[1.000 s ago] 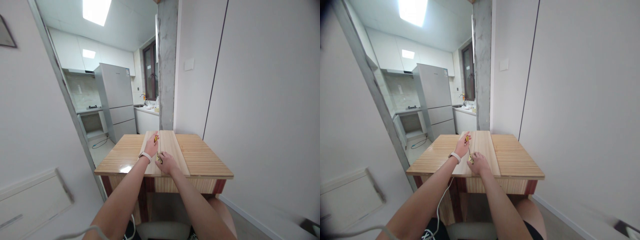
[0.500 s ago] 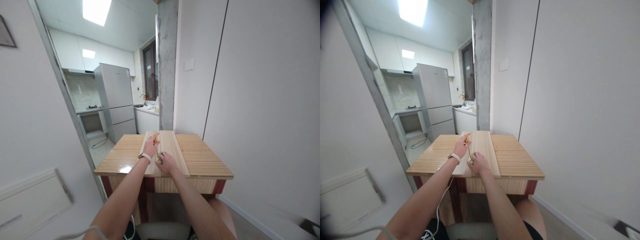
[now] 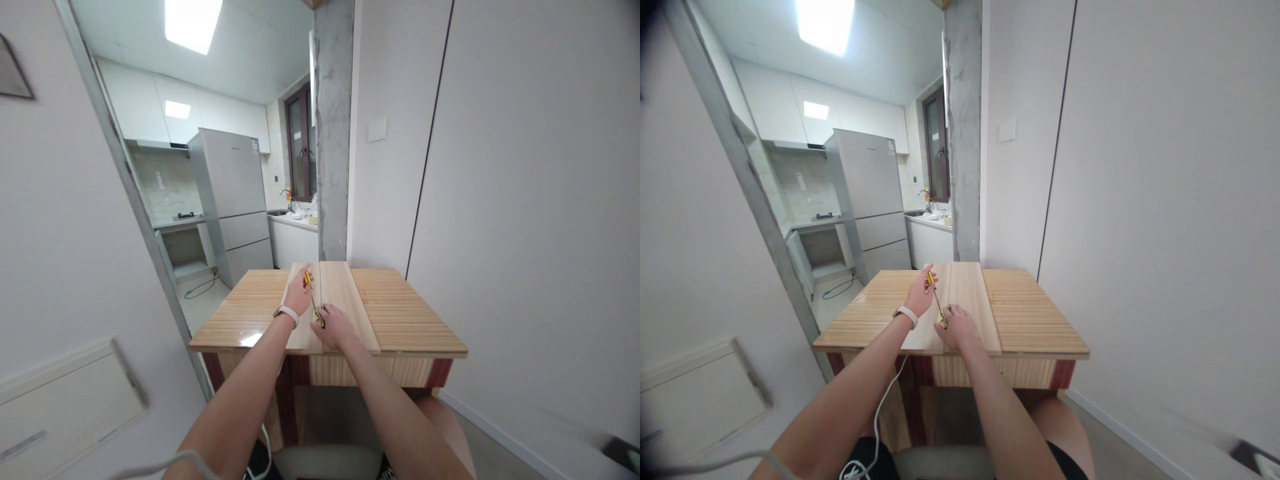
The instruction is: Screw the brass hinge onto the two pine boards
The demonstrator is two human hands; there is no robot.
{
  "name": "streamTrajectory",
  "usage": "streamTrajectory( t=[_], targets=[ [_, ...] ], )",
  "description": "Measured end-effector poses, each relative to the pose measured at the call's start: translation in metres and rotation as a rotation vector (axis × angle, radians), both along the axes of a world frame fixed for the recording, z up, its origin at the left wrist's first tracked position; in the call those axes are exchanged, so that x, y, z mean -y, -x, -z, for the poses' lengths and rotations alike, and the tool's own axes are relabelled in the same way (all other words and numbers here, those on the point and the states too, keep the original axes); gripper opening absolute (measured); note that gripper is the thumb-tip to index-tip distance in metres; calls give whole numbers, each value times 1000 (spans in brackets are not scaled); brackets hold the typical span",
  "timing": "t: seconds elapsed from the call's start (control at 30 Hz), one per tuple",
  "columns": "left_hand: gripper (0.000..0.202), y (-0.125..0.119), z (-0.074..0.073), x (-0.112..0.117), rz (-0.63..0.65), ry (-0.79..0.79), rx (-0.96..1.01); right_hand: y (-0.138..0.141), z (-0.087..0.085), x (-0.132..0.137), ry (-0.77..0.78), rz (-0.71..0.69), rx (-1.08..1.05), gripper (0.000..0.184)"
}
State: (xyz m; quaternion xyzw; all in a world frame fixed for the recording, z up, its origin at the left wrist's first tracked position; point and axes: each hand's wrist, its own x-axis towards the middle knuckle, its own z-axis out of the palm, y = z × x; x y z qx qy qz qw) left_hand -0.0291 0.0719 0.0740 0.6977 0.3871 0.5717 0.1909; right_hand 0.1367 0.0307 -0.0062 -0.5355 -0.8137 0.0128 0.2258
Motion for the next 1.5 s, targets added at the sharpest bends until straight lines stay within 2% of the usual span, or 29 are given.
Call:
streamTrajectory(
  t=[0.17, 0.33, 0.43, 0.6, 0.73, 1.07, 1.3, 1.5],
  targets=[
    [52, -1, -3, 5, -80, -21, -68, 0, 2, -1, -24, -3, -2, 58],
    [46, -3, -10, 9, -102, -74, -129, 0, 4, -2, -25, -7, -11, 58],
    [48, -6, -11, 8, -55, -96, -103, 0, 5, -2, -14, -4, -11, 60],
    [62, -8, -8, 3, -5, -88, -77, 1, 4, -2, -20, -3, -9, 59],
    [60, -8, -5, 0, -7, -58, -50, 1, 3, -1, -13, -1, -7, 58],
    [50, -5, -15, 9, -133, -72, -177, 1, 3, 0, -33, -7, -15, 56],
    [54, -8, -16, 4, -36, -96, -141, 1, 4, -1, -15, -5, -11, 58],
    [54, -9, -14, 0, 23, -13, -77, 1, 2, 1, -15, -3, -14, 58]
  ],
)
